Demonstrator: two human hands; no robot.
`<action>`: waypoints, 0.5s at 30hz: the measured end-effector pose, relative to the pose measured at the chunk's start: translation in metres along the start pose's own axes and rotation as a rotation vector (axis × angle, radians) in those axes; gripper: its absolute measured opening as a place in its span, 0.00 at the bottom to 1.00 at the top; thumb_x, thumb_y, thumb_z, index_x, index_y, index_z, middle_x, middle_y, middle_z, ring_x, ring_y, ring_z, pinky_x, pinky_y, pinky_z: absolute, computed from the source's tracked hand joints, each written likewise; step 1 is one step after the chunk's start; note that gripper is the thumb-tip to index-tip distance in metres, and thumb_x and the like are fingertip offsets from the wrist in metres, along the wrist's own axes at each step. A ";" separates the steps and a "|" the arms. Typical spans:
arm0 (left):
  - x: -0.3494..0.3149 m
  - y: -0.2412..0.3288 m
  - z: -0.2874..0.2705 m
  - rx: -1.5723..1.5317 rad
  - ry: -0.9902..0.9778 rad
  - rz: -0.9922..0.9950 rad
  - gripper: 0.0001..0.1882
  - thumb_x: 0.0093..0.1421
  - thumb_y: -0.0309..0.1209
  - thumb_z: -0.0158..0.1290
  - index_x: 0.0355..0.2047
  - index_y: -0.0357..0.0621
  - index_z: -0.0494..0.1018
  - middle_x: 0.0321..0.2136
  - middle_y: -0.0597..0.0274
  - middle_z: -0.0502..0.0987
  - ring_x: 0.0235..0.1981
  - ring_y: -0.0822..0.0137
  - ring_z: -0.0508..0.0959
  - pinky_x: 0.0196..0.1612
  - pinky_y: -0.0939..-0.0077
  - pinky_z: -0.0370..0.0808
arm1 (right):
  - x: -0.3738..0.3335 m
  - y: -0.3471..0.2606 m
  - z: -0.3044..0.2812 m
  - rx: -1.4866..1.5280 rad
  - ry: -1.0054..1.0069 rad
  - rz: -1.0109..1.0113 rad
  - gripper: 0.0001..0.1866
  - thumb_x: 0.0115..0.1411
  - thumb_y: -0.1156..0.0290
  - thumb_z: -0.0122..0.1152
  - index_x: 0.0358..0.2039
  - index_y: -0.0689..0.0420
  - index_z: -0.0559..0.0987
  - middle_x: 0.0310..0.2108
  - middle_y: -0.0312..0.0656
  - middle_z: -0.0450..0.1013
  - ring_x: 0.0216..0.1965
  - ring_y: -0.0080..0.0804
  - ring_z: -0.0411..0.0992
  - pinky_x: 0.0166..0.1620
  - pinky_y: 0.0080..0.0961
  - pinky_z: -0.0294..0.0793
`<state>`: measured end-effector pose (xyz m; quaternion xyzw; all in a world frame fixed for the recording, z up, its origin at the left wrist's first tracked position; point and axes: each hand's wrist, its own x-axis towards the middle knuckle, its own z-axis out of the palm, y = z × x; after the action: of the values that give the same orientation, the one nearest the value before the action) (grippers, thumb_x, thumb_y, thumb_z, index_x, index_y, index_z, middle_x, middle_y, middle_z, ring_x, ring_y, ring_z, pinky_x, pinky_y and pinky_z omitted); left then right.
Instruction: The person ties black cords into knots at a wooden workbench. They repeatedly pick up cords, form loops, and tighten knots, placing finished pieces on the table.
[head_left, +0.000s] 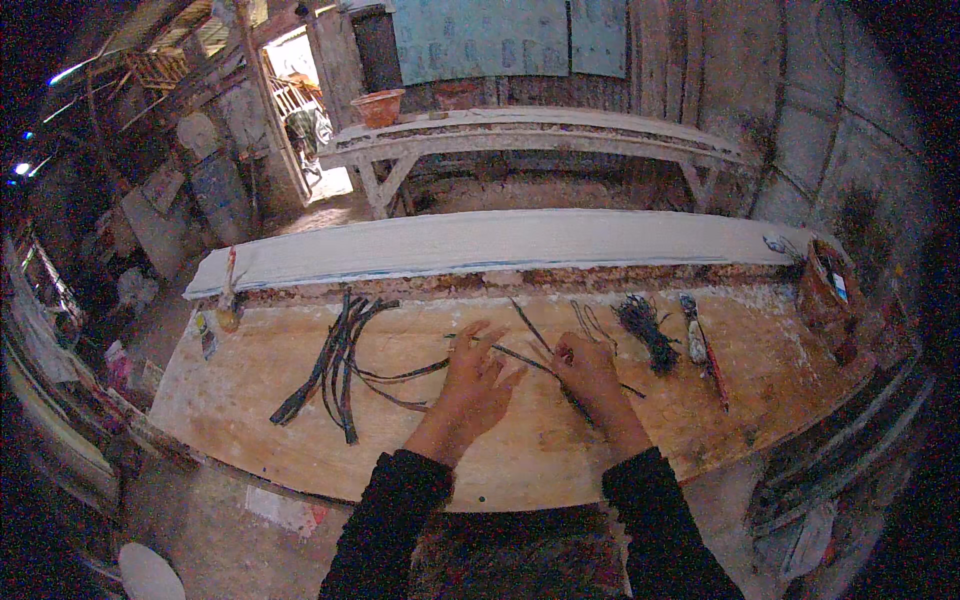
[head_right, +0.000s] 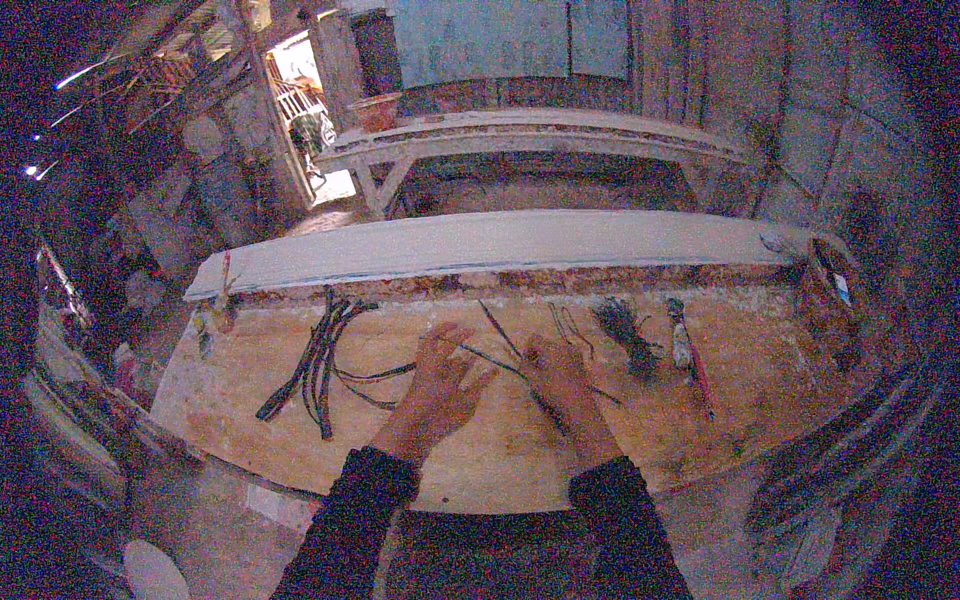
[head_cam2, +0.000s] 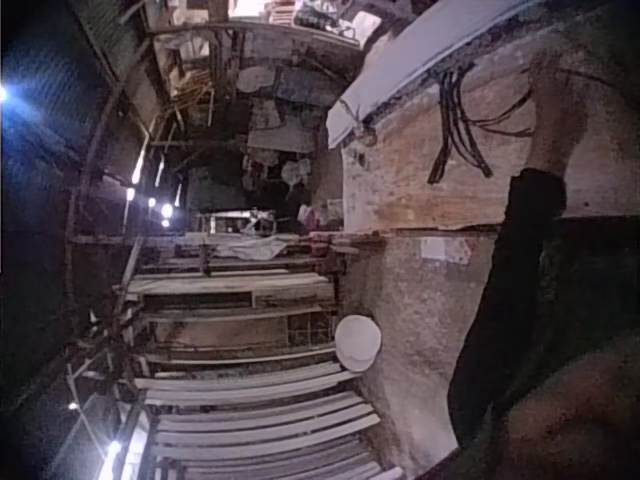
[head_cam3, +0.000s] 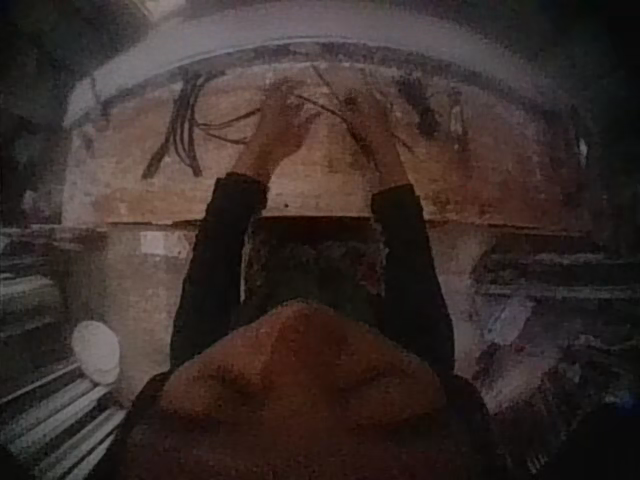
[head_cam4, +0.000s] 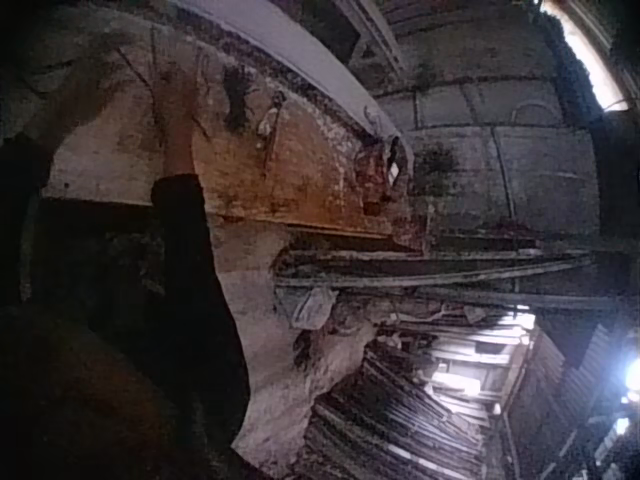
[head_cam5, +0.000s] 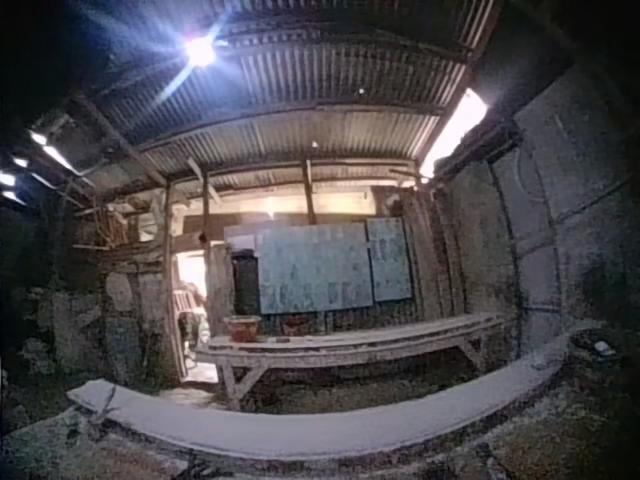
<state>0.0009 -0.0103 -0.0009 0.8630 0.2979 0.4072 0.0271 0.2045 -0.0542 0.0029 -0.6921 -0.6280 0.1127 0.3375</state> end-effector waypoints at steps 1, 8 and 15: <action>0.002 0.003 0.005 -0.048 -0.013 -0.053 0.18 0.53 0.30 0.59 0.45 0.50 0.74 0.60 0.50 0.57 0.58 0.44 0.60 0.56 0.47 0.60 | 0.002 0.003 0.005 0.091 -0.043 -0.019 0.09 0.49 0.67 0.64 0.28 0.58 0.76 0.26 0.47 0.76 0.29 0.41 0.76 0.34 0.36 0.73; 0.011 0.024 -0.016 -0.125 0.051 -0.214 0.26 0.45 0.40 0.64 0.47 0.58 0.76 0.61 0.49 0.55 0.64 0.41 0.48 0.59 0.29 0.39 | -0.015 -0.015 0.008 0.504 -0.276 -0.016 0.10 0.59 0.65 0.58 0.32 0.60 0.74 0.29 0.45 0.74 0.32 0.36 0.71 0.40 0.33 0.70; 0.000 -0.015 -0.002 0.064 -0.117 -0.066 0.24 0.44 0.38 0.64 0.44 0.56 0.76 0.47 0.56 0.71 0.54 0.54 0.67 0.58 0.30 0.44 | -0.017 -0.037 0.002 0.682 -0.310 0.126 0.06 0.61 0.69 0.59 0.34 0.58 0.76 0.28 0.35 0.71 0.30 0.25 0.68 0.36 0.25 0.70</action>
<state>-0.0079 0.0019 -0.0035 0.8755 0.3368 0.3451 0.0305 0.1709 -0.0707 0.0196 -0.5522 -0.5540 0.4391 0.4419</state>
